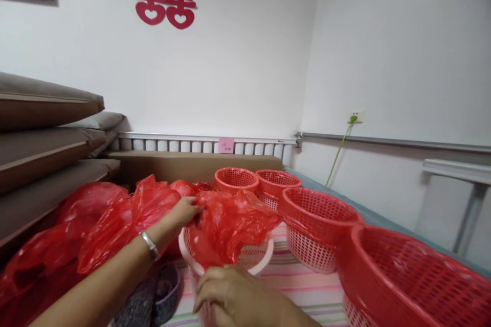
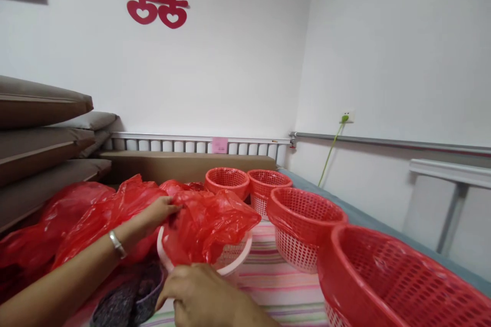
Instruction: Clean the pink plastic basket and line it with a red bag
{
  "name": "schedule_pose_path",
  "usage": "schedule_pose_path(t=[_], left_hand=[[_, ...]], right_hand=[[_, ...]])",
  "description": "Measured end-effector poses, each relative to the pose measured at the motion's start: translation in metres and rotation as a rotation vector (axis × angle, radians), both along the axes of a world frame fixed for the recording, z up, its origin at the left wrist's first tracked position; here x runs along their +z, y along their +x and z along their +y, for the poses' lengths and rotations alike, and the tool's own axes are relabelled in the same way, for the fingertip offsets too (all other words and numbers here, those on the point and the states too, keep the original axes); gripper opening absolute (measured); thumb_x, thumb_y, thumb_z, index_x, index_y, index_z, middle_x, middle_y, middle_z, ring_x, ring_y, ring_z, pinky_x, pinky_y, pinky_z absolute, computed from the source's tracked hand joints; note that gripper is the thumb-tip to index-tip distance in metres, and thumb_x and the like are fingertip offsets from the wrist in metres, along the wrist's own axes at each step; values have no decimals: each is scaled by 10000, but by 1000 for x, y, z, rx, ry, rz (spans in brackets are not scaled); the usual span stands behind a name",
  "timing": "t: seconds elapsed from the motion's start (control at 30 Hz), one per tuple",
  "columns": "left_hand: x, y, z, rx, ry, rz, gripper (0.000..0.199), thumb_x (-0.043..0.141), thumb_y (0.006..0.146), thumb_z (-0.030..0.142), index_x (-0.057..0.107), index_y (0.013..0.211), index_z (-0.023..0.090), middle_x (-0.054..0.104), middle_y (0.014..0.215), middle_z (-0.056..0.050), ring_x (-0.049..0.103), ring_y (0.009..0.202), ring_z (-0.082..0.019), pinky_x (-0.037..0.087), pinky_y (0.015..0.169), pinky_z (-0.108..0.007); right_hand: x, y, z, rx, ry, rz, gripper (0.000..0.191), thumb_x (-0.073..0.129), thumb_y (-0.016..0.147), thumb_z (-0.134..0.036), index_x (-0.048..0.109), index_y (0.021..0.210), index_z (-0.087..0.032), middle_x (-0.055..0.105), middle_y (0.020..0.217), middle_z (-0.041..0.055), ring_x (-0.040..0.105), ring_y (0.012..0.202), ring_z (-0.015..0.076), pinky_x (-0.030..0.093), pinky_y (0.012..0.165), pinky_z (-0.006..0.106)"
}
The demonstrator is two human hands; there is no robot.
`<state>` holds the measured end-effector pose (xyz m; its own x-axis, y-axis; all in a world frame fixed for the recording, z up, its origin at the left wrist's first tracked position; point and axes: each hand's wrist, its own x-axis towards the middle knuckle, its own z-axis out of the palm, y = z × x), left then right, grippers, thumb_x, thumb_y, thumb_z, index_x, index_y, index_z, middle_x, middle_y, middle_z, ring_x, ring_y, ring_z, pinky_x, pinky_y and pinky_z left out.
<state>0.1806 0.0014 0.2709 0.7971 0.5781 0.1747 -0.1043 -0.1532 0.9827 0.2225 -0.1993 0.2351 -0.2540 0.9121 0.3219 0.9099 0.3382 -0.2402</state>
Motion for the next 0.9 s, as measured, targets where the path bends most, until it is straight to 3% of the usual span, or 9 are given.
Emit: schedule_pose_path(t=[0.07,0.17,0.27,0.37,0.43,0.5,0.57,0.73,0.9], left_hand=[[12,-9,6,0,-15,6,160,672,682,288,613,709,141,544,447,67,459,346,-67,357,378,-187],[21,-19,6,-26,-27,-11,223,665,680,335,635,799,149,600,522,43,483,373,-68,361,385,-181],[19,-21,-1,-52,-25,-29,236,692,662,359,652,756,147,634,551,17,517,410,-81,349,400,-184],[18,-24,-5,-90,-26,-46,257,734,627,361,671,750,144,671,597,-11,577,483,-114,372,437,-199],[19,-28,-1,-113,-7,-52,267,753,607,347,679,755,137,687,625,-29,605,524,-139,399,464,-214],[24,-34,8,-99,21,-61,243,764,592,310,673,728,130,676,600,-24,602,518,-139,404,467,-214],[30,-41,22,-40,36,-79,210,762,579,268,651,693,130,648,558,-2,582,492,-121,407,465,-204],[31,-43,49,100,34,-184,140,649,656,275,576,735,186,606,567,63,556,489,-84,467,541,-210],[-7,-28,48,67,114,-12,162,683,536,72,556,469,147,498,361,60,410,327,-66,264,350,-177]], right_hand=[[6,13,-15,-81,106,305,276,458,786,-132,625,983,-230,628,1030,4,573,938,113,425,829,211],[14,48,-27,-413,380,619,250,431,850,-286,607,1005,-201,639,962,55,603,832,158,473,763,286],[17,92,-22,-780,636,514,448,537,777,-377,527,1189,-200,575,1151,116,565,1006,240,451,847,397],[12,129,-5,-975,590,333,654,698,568,-290,546,1200,-219,431,1343,136,364,1246,336,319,975,500],[8,146,7,-1004,428,394,422,691,516,-211,662,936,-191,565,1179,132,471,1142,336,369,917,472],[11,159,16,-978,321,480,108,637,554,-202,628,657,-170,657,839,86,606,859,267,450,758,384],[24,168,22,-945,305,538,91,567,639,-255,575,603,-172,617,621,32,597,628,195,451,603,301],[61,175,30,-886,375,577,185,443,761,-297,592,775,-188,645,751,22,593,729,157,433,619,235],[51,159,26,-885,197,502,89,598,592,-118,568,531,-176,608,584,26,574,685,181,419,674,276]])
